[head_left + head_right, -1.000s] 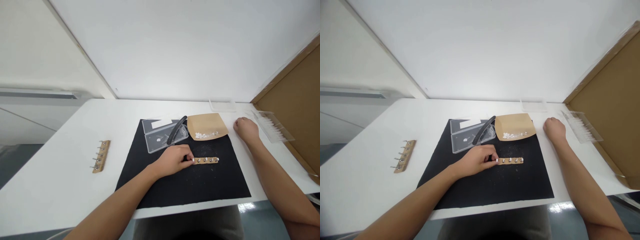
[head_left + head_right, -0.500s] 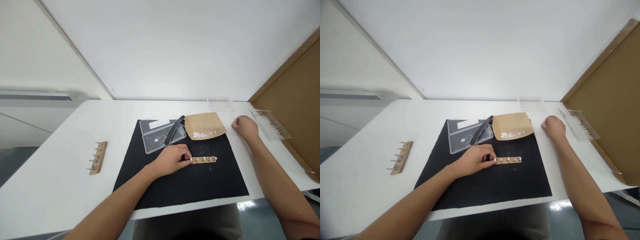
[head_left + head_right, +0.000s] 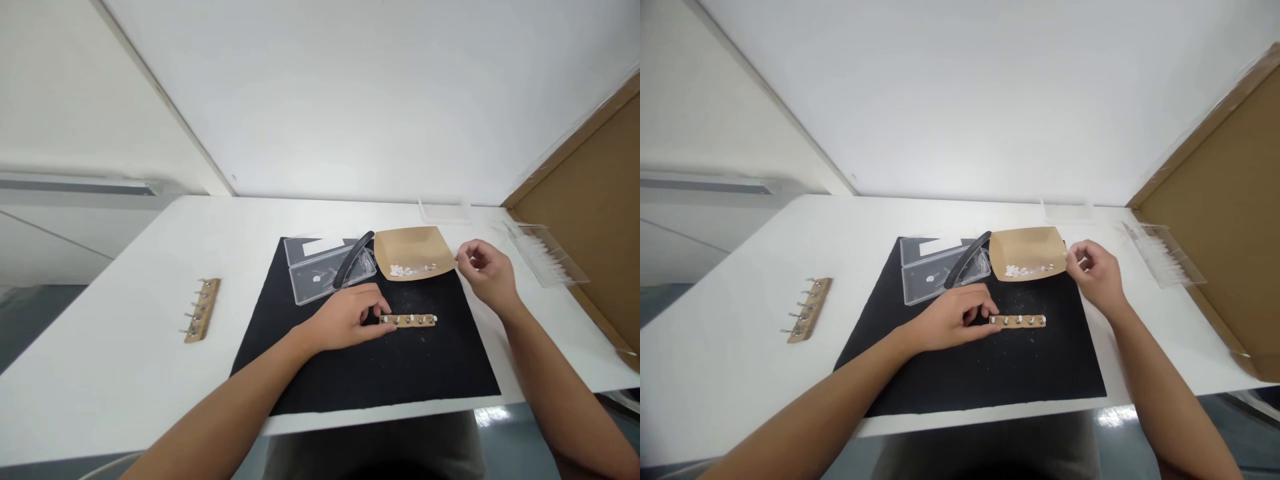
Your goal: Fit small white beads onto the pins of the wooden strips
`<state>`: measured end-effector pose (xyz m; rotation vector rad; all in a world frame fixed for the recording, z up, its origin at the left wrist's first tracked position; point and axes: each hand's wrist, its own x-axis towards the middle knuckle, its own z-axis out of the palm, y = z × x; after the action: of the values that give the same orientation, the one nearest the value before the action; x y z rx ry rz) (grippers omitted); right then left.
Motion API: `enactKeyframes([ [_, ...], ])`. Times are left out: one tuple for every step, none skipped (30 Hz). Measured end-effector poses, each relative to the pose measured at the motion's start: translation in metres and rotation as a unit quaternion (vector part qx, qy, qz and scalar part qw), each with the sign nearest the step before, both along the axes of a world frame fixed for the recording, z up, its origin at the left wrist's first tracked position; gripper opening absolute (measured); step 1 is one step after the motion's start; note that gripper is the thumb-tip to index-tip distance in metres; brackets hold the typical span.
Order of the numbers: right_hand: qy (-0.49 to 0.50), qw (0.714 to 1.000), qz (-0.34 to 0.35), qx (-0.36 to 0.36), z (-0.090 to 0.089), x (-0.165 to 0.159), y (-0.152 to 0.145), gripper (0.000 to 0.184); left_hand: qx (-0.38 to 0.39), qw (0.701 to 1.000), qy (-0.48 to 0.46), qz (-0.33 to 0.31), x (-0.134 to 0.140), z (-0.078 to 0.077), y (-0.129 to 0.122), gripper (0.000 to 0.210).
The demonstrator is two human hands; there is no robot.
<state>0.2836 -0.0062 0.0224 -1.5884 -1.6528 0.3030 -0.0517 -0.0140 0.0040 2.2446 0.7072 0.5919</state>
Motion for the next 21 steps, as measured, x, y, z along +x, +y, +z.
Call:
enactKeyframes([
  [0.037, 0.999, 0.033, -0.006, 0.001, -0.009, -0.005, 0.018, 0.011, 1.000, -0.013, 0.005, 0.000, -0.001, 0.000, 0.025],
  [0.073, 0.995, 0.061, -0.010, 0.001, -0.016, -0.010, 0.020, 0.024, 0.999, -0.031, 0.014, 0.001, -0.002, 0.000, 0.025],
  [0.103, 0.991, 0.090, -0.015, 0.001, -0.024, -0.014, 0.021, 0.038, 0.998, -0.053, 0.024, 0.002, -0.002, -0.001, 0.025],
  [0.121, 0.985, 0.119, -0.018, 0.000, -0.031, -0.017, 0.020, 0.053, 0.995, -0.077, 0.034, 0.003, -0.003, -0.002, 0.024],
  [0.129, 0.981, 0.143, -0.017, 0.000, -0.038, -0.021, 0.019, 0.068, 0.991, -0.102, 0.043, 0.004, -0.003, -0.002, 0.024],
  [0.129, 0.978, 0.165, -0.015, 0.000, -0.044, -0.024, 0.016, 0.083, 0.987, -0.126, 0.052, 0.006, -0.002, -0.003, 0.023],
  [0.121, 0.976, 0.181, -0.009, 0.000, -0.051, -0.027, 0.014, 0.097, 0.983, -0.145, 0.058, 0.008, -0.001, -0.005, 0.023],
  [0.106, 0.975, 0.195, -0.009, 0.000, -0.057, -0.030, 0.012, 0.107, 0.979, -0.161, 0.063, 0.009, 0.001, -0.006, 0.023],
  [0.087, 0.973, 0.214, -0.018, 0.001, -0.062, -0.033, 0.010, 0.113, 0.976, -0.172, 0.067, 0.011, 0.002, -0.007, 0.024],
  [0.071, 0.970, 0.232, -0.021, 0.002, -0.068, -0.036, 0.009, 0.117, 0.974, -0.182, 0.069, 0.013, 0.004, -0.008, 0.024],
  [0.058, 0.968, 0.246, -0.016, 0.003, -0.072, -0.038, 0.008, 0.117, 0.972, -0.190, 0.069, 0.014, 0.004, -0.009, 0.024],
  [0.047, 0.964, 0.260, -0.010, 0.004, -0.076, -0.040, 0.008, 0.117, 0.971, -0.197, 0.066, 0.015, 0.005, -0.009, 0.024],
  [0.036, 0.962, 0.272, -0.001, 0.005, -0.079, -0.041, 0.008, 0.117, 0.970, -0.205, 0.063, 0.016, 0.004, -0.010, 0.024],
  [0.026, 0.959, 0.281, 0.009, 0.005, -0.081, -0.042, 0.008, 0.117, 0.968, -0.213, 0.059, 0.017, 0.004, -0.010, 0.023],
  [0.018, 0.957, 0.289, 0.017, 0.006, -0.083, -0.043, 0.008, 0.115, 0.967, -0.220, 0.053, 0.018, 0.003, -0.010, 0.024],
  [0.011, 0.955, 0.294, 0.024, 0.006, -0.084, -0.043, 0.008, 0.112, 0.967, -0.225, 0.047, 0.019, 0.002, -0.011, 0.024],
  [0.005, 0.954, 0.297, 0.031, 0.006, -0.085, -0.043, 0.008, 0.108, 0.967, -0.226, 0.044, 0.019, 0.001, -0.012, 0.024],
  [0.000, 0.954, 0.299, 0.036, 0.006, -0.085, -0.043, 0.009, 0.105, 0.968, -0.225, 0.044, 0.020, 0.001, -0.012, 0.024],
  [-0.004, 0.953, 0.300, 0.043, 0.006, -0.085, -0.043, 0.009, 0.107, 0.968, -0.223, 0.047, 0.021, 0.000, -0.013, 0.023],
  [-0.009, 0.952, 0.301, 0.049, 0.007, -0.085, -0.044, 0.009, 0.111, 0.967, -0.222, 0.053, 0.021, 0.001, -0.014, 0.022],
  [-0.015, 0.952, 0.301, 0.054, 0.007, -0.086, -0.044, 0.009, 0.117, 0.966, -0.223, 0.060, 0.022, 0.001, -0.014, 0.021],
])
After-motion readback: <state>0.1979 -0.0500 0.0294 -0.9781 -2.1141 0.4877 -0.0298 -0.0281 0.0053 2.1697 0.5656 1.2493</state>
